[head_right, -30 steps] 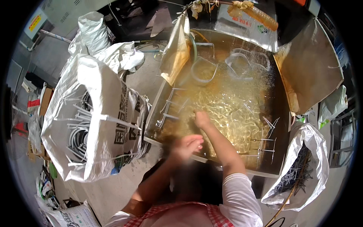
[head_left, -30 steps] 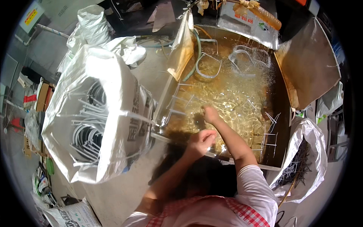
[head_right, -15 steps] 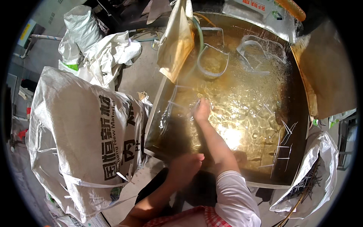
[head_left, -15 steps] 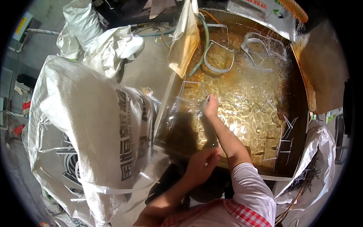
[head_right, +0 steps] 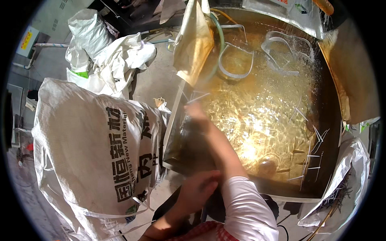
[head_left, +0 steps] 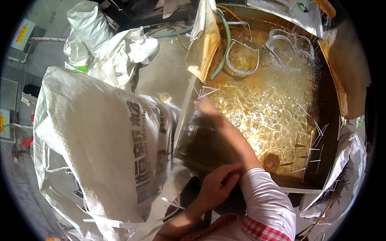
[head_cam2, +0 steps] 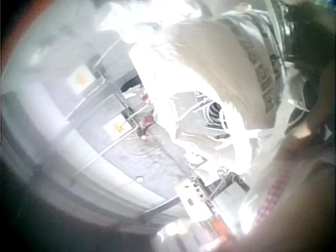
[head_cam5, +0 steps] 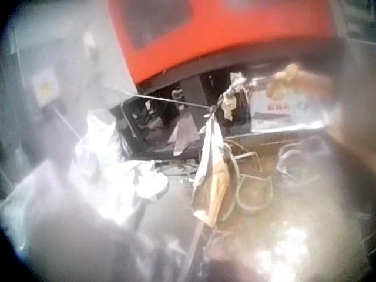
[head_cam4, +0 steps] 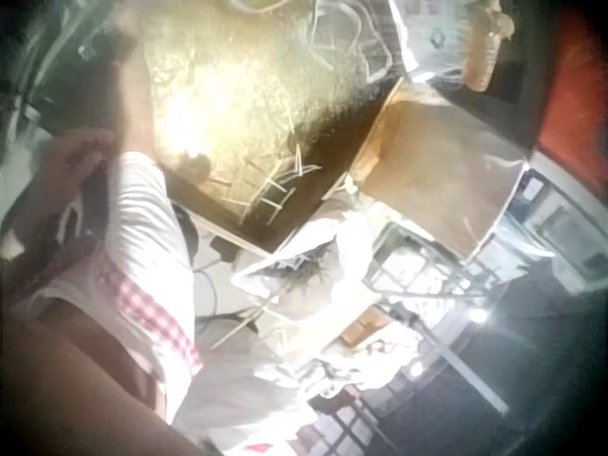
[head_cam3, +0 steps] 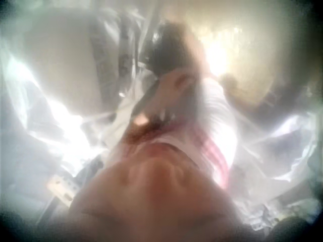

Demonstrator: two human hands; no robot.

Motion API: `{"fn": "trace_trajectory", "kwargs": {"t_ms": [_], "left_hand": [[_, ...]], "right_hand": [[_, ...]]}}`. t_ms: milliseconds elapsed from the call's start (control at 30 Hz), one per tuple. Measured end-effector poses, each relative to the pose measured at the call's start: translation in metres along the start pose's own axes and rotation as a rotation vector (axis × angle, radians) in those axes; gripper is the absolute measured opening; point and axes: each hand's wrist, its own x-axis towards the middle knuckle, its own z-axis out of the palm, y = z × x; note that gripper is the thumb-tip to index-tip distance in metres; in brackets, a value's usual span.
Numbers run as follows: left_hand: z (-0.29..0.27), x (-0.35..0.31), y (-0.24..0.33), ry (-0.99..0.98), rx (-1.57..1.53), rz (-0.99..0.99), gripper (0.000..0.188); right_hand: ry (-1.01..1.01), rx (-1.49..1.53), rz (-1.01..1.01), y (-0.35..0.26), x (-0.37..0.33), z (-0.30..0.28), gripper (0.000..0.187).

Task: The person uses a wooden pole to stir and gather plastic parts in a tank of water, then removes the parts by hand and places them into a large white bag.

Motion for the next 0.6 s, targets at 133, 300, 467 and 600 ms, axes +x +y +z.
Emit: {"fn": "trace_trajectory", "kwargs": {"t_ms": [133,300,467,600], "left_hand": [[0.003,-0.002,-0.001,0.009,-0.034,0.039,0.026],[0.008,-0.002,-0.01,0.112,-0.043,0.099,0.021],[0.003,-0.002,-0.006,0.121,-0.062,0.152,0.02],[0.002,-0.001,-0.005,0.136,-0.089,0.178,0.021]], "right_hand": [[0.29,0.262,-0.128,0.017,0.014,0.016,0.03],[0.324,0.597,-0.025,0.009,-0.015,-0.022,0.021],[0.314,0.892,0.069,0.03,-0.056,-0.048,0.012],[0.136,0.391,0.043,0.017,-0.101,-0.03,0.012]]}}
